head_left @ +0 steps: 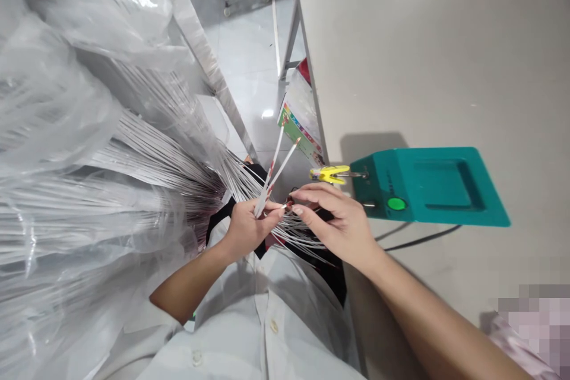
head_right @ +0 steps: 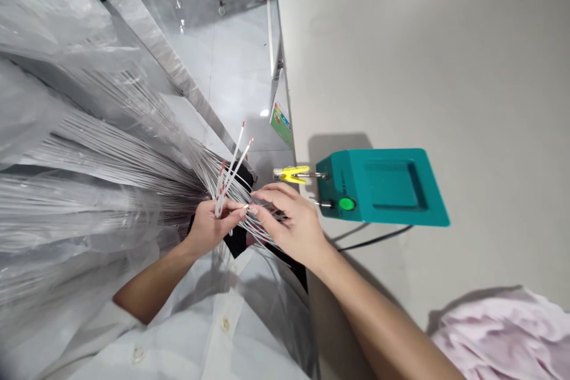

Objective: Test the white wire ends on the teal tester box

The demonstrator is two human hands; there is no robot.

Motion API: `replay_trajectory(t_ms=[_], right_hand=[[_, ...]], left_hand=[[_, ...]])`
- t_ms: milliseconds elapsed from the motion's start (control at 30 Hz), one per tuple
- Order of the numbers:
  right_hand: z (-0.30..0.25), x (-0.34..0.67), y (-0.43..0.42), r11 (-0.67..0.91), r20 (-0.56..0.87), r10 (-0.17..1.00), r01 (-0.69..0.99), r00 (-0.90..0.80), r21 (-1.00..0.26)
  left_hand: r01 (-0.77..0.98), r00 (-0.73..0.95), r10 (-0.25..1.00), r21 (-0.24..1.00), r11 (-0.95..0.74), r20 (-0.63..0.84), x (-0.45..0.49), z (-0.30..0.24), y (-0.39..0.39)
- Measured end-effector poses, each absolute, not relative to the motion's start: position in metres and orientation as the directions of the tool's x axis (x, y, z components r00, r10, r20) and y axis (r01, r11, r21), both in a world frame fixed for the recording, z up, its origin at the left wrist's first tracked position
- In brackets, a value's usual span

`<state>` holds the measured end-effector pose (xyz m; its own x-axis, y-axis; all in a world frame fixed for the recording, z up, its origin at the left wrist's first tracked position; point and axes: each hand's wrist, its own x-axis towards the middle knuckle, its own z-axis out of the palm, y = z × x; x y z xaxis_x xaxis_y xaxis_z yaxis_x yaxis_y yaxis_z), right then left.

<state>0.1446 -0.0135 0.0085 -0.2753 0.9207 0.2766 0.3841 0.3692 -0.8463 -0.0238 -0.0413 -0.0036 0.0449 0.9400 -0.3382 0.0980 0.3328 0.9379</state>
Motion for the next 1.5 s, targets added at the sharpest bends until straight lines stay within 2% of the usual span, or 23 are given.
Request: replay_trajectory(t_ms=[133,267,433,500,600,667,733,867,967,1033,1200,1267,1367,1500], right_hand=[[0.008,0.144,-0.013,0.315,0.243,0.944,0.395,-0.224,-0.863],[0.006,0.143,-0.014,0.291,0.209,0.946,0.366,-0.249,-0.884],[0.000,0.140,-0.018,0.363,0.238,0.915,0.404,-0.327,-0.840],[0.000,0.140,-0.020,0.481,0.337,0.872,0.487,-0.356,-0.729],[0.002,0.143,-0.021,0.686,0.507,0.716,0.614,-0.479,-0.389],[0.003,0.146,-0.019,0.755,0.513,0.624,0.624,-0.589,-0.202],[0.003,0.149,-0.017,0.779,0.460,0.603,0.606,-0.651,-0.162],[0.002,0.153,-0.013,0.716,0.350,0.697,0.586,-0.625,-0.380],[0.003,0.152,-0.011,0.581,0.386,0.814,0.586,-0.435,-0.565],[0.003,0.150,-0.011,0.534,0.405,0.845,0.527,-0.349,-0.661],[0.003,0.150,-0.010,0.537,0.305,0.810,0.422,-0.501,-0.731],[0.003,0.151,-0.008,0.526,0.287,0.800,0.386,-0.527,-0.758],[0.002,0.150,-0.007,0.464,0.296,0.826,0.282,-0.479,-0.840],[0.002,0.146,-0.011,0.263,0.199,0.897,0.116,-0.394,-0.958]], left_hand=[[0.102,-0.033,0.944,0.939,0.329,-0.327,-0.022,0.000,-0.041],[0.086,-0.058,0.945,0.941,0.327,-0.323,-0.020,0.001,-0.040],[0.093,-0.052,0.937,0.932,0.349,-0.346,-0.015,0.004,-0.041],[0.121,-0.064,0.939,0.931,0.345,-0.339,-0.013,0.003,-0.042],[0.187,-0.087,0.953,0.935,0.301,-0.289,-0.013,0.000,-0.044],[0.221,-0.088,0.958,0.933,0.285,-0.272,-0.013,-0.002,-0.044],[0.235,-0.100,0.957,0.928,0.290,-0.274,-0.014,-0.004,-0.042],[0.233,-0.152,0.955,0.930,0.284,-0.254,-0.018,-0.002,-0.038],[0.251,-0.109,0.968,0.936,0.248,-0.227,-0.020,-0.002,-0.039],[0.285,-0.074,0.977,0.934,0.214,-0.201,-0.020,-0.003,-0.041],[0.343,0.032,0.989,0.931,0.126,-0.146,-0.020,-0.005,-0.044],[0.291,0.090,0.984,0.949,0.119,-0.151,-0.022,-0.003,-0.042],[0.134,0.127,0.970,0.972,0.192,-0.209,-0.024,-0.001,-0.039],[-0.046,0.175,0.931,0.941,0.334,-0.322,-0.025,-0.002,-0.036]])
